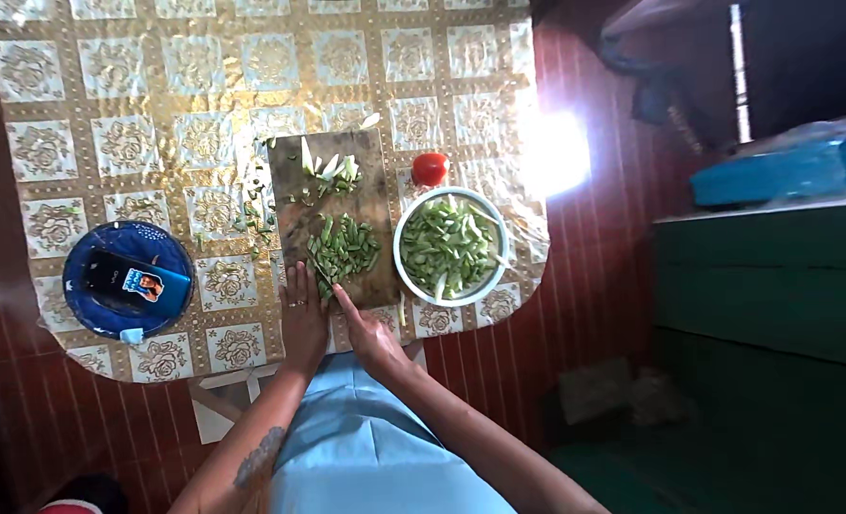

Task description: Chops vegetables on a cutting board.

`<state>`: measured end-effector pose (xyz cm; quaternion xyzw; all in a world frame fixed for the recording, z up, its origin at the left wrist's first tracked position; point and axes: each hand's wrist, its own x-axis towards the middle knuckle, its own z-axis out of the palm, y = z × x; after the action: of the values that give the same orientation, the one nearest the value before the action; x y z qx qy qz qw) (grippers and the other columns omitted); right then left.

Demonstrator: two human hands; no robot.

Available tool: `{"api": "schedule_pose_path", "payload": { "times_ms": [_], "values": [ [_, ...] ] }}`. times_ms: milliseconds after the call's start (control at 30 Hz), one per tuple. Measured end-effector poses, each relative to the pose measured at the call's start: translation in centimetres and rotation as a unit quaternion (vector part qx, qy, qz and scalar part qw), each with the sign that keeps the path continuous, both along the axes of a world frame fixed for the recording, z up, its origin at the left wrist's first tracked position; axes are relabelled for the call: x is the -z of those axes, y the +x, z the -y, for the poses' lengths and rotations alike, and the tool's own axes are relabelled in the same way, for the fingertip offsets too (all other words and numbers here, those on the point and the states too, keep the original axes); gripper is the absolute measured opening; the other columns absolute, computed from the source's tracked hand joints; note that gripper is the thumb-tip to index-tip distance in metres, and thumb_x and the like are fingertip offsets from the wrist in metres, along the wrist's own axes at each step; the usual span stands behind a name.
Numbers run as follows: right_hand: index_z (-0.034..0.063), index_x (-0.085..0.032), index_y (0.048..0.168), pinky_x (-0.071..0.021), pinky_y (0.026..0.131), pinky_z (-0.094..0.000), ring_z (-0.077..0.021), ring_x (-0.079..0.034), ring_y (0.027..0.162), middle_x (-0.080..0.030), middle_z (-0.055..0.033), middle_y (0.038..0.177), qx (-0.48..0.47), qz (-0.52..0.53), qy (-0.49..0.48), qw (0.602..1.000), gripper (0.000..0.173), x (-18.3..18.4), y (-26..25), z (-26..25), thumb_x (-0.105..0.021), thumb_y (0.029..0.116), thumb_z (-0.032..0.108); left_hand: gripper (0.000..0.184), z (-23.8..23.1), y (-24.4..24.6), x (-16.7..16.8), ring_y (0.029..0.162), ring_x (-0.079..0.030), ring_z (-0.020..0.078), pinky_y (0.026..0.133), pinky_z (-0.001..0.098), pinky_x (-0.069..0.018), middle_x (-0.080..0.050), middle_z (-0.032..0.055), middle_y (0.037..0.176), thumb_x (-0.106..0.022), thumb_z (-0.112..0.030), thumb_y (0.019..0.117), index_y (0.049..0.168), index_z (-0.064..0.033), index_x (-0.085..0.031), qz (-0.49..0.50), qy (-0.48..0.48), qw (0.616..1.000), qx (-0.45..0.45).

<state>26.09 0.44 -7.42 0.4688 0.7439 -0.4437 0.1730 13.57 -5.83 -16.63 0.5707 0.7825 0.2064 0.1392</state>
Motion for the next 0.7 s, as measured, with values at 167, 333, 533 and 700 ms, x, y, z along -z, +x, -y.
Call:
{"api": "schedule_pose_path", "payload": {
  "times_ms": [167,333,533,700],
  "values": [
    [0.0239,-0.01,0.167,-0.0557,0.09,-0.0543,-0.0415,-0.071,0.101,-0.065,-0.025,0.126,0.016,0.007,-0.014,1.0,0.064,0.7,-2.4,-1.3,-0.035,0.1091,0.01,0.049,-0.1,0.2,0.4,0.151,-0.037,0.0358,0.121,0.06,-0.0275,-0.039,0.0193,0.162,-0.039,-0.02,0.1086,0.152,0.0023,-0.046,-0.033,0.007,0.999,-0.001],
    [0.0301,-0.005,0.167,-0.0565,0.087,-0.0548,-0.0404,-0.071,0.096,-0.068,-0.0233,0.117,0.023,-0.022,-0.001,1.0,0.065,1.8,-3.6,-2.1,-0.035,0.111,0.016,0.05,-0.1,0.5,0.4,0.153,-0.033,0.0331,0.122,0.0593,-0.0255,-0.037,0.0166,0.164,-0.039,-0.02,0.1077,0.154,0.0004,-0.044,-0.048,0.007,0.999,-0.012],
    [0.0245,-0.015,0.167,-0.0568,0.086,-0.0552,-0.0417,-0.072,0.096,-0.067,-0.0248,0.122,0.011,0.003,0.021,1.0,0.065,1.1,-1.7,-0.6,-0.036,0.1077,0.009,0.049,-0.3,0.6,0.3,0.15,-0.038,0.0342,0.12,0.0616,-0.0286,-0.041,0.0177,0.161,-0.041,-0.018,0.1075,0.153,0.0007,-0.045,-0.06,0.005,0.998,-0.024],
    [0.0286,-0.014,0.166,-0.0573,0.086,-0.0548,-0.0397,-0.072,0.093,-0.07,-0.0225,0.115,0.029,-0.073,0.035,0.996,0.065,0.9,-2.7,-2.9,-0.039,0.1093,0.012,0.052,-0.1,0.2,0.2,0.154,-0.03,0.0327,0.124,0.0601,-0.0221,-0.034,0.017,0.165,-0.038,-0.022,0.1089,0.156,-0.0002,-0.04,-0.016,0.003,1.0,-0.012]
  ]
}}
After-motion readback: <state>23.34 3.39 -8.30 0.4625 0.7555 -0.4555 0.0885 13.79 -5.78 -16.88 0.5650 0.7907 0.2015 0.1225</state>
